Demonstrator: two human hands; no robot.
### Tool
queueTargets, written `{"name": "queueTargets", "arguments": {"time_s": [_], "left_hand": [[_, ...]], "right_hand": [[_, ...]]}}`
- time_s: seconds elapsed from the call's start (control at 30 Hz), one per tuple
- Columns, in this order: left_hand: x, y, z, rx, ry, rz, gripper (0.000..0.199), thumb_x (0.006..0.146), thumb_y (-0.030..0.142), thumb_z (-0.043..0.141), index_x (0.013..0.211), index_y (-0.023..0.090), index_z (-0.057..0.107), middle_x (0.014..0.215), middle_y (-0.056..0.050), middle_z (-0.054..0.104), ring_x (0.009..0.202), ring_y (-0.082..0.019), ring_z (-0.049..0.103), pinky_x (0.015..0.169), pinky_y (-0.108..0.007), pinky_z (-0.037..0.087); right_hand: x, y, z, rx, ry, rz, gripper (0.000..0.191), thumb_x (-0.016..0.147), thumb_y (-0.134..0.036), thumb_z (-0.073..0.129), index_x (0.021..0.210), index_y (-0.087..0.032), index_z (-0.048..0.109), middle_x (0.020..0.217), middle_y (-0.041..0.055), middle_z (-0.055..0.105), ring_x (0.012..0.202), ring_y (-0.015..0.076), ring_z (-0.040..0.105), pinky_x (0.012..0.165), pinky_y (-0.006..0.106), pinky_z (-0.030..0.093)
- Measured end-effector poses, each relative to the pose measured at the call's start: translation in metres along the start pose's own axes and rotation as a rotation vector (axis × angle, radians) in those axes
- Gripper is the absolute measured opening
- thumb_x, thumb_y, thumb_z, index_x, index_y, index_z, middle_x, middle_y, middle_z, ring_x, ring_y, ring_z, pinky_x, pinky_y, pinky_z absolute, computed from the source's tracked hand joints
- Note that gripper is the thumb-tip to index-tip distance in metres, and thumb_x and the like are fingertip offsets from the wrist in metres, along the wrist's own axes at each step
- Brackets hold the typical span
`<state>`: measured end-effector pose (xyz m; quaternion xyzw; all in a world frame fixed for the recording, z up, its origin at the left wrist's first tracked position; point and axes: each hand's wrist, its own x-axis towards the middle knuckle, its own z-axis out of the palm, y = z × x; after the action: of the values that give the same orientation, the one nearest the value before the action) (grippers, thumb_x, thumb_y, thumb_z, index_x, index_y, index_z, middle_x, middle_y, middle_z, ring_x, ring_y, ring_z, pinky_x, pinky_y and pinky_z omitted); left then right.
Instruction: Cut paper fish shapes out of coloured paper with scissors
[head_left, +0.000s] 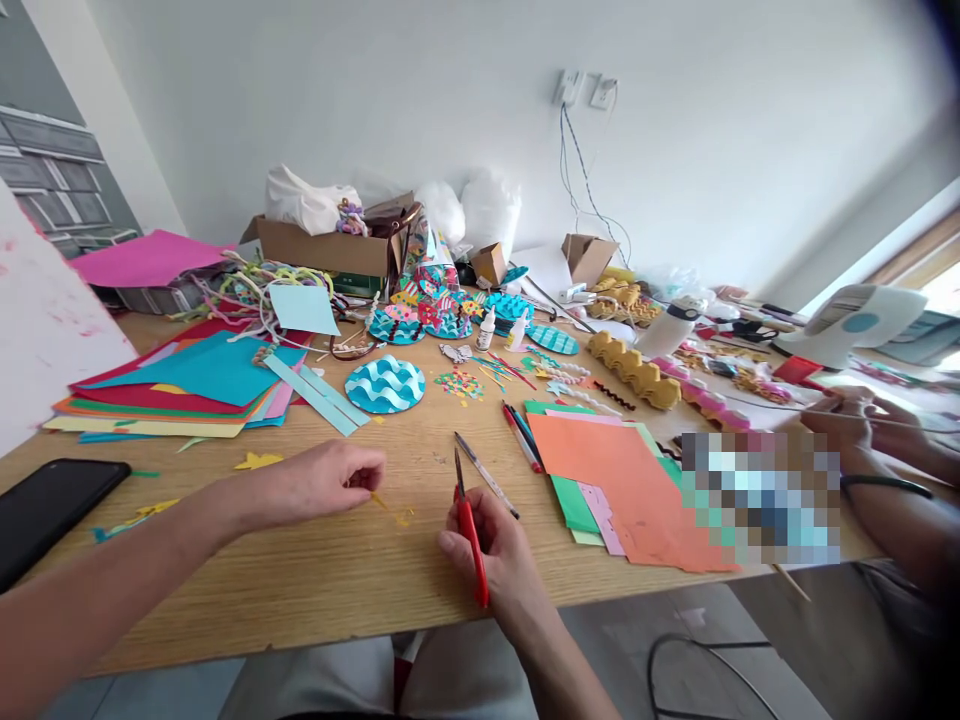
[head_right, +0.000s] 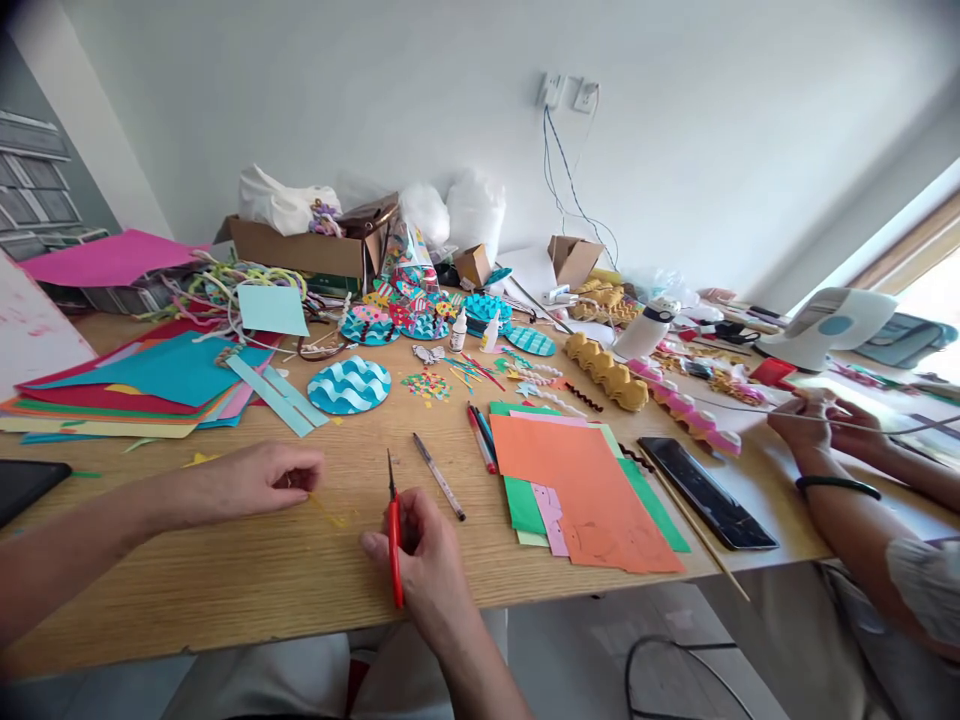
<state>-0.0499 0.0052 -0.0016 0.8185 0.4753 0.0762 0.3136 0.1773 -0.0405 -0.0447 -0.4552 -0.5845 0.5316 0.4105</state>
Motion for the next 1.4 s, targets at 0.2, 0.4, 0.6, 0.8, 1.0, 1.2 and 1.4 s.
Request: {"name": "queueTargets", "arguments": {"time_s": [0.2, 0.4, 0.6, 0.8, 1.0, 1.2, 1.4], "left_hand": [[-0.011, 0.009, 0.005, -0.228, 0.112, -0.023, 0.005, 0.07, 0.018, 0.047, 0.068, 0.022, 0.048, 0.063, 0.006, 0.047, 0.059, -0.013, 0.047, 0.055, -0.023, 0.037], [-0.012, 0.011, 0.025, -0.39, 0.237, -0.076, 0.004, 0.067, 0.018, 0.049, 0.069, 0.022, 0.049, 0.061, 0.006, 0.044, 0.057, -0.013, 0.042, 0.052, -0.025, 0.033], [-0.011, 0.016, 0.034, -0.598, 0.288, -0.088, 0.006, 0.064, 0.025, 0.05, 0.067, 0.023, 0.045, 0.059, 0.008, 0.041, 0.052, -0.011, 0.039, 0.049, -0.024, 0.033], [-0.013, 0.023, 0.036, -0.705, 0.336, -0.102, 0.01, 0.065, 0.027, 0.055, 0.066, 0.022, 0.046, 0.06, 0.007, 0.043, 0.053, -0.011, 0.039, 0.05, -0.024, 0.033], [-0.018, 0.034, 0.038, -0.851, 0.432, -0.152, 0.011, 0.066, 0.025, 0.062, 0.067, 0.021, 0.052, 0.065, 0.006, 0.049, 0.067, -0.014, 0.047, 0.062, -0.026, 0.037], [-0.02, 0.032, 0.045, -0.906, 0.523, -0.18, 0.009, 0.065, 0.024, 0.063, 0.068, 0.021, 0.055, 0.066, 0.005, 0.052, 0.067, -0.015, 0.048, 0.063, -0.027, 0.039], [-0.018, 0.035, 0.05, -0.964, 0.66, -0.196, 0.018, 0.064, 0.022, 0.067, 0.081, 0.023, 0.06, 0.076, 0.004, 0.058, 0.076, -0.015, 0.055, 0.07, -0.026, 0.044]], "right_hand": [[0.014, -0.018, 0.018, 0.031, 0.003, -0.006, 0.031, 0.062, -0.038, 0.071, 0.078, -0.018, 0.054, 0.06, -0.005, 0.046, 0.054, 0.011, 0.038, 0.049, 0.022, 0.029], [0.022, -0.019, 0.037, -0.073, 0.055, -0.118, 0.019, 0.065, -0.024, 0.061, 0.069, -0.022, 0.043, 0.059, -0.0053, 0.046, 0.055, 0.0117, 0.042, 0.052, 0.023, 0.034], [0.023, -0.022, 0.038, -0.027, 0.047, -0.092, 0.022, 0.067, -0.028, 0.062, 0.07, -0.022, 0.041, 0.058, -0.0072, 0.04, 0.054, 0.0113, 0.04, 0.051, 0.023, 0.033], [0.02, -0.021, 0.038, -0.132, 0.039, -0.142, 0.015, 0.068, -0.022, 0.057, 0.072, -0.021, 0.043, 0.056, -0.007, 0.041, 0.054, 0.0111, 0.039, 0.051, 0.022, 0.031], [0.024, -0.018, 0.038, -0.105, 0.036, -0.172, 0.014, 0.066, -0.017, 0.054, 0.07, -0.021, 0.042, 0.056, -0.0071, 0.04, 0.053, 0.0107, 0.04, 0.052, 0.022, 0.034], [0.024, -0.02, 0.037, -0.061, 0.008, -0.14, 0.015, 0.065, -0.018, 0.056, 0.07, -0.021, 0.042, 0.057, -0.0069, 0.041, 0.054, 0.011, 0.042, 0.054, 0.023, 0.036], [0.025, -0.022, 0.037, -0.024, 0.049, -0.14, 0.015, 0.064, -0.019, 0.056, 0.069, -0.022, 0.042, 0.057, -0.0067, 0.042, 0.054, 0.0115, 0.044, 0.055, 0.024, 0.037]]}}
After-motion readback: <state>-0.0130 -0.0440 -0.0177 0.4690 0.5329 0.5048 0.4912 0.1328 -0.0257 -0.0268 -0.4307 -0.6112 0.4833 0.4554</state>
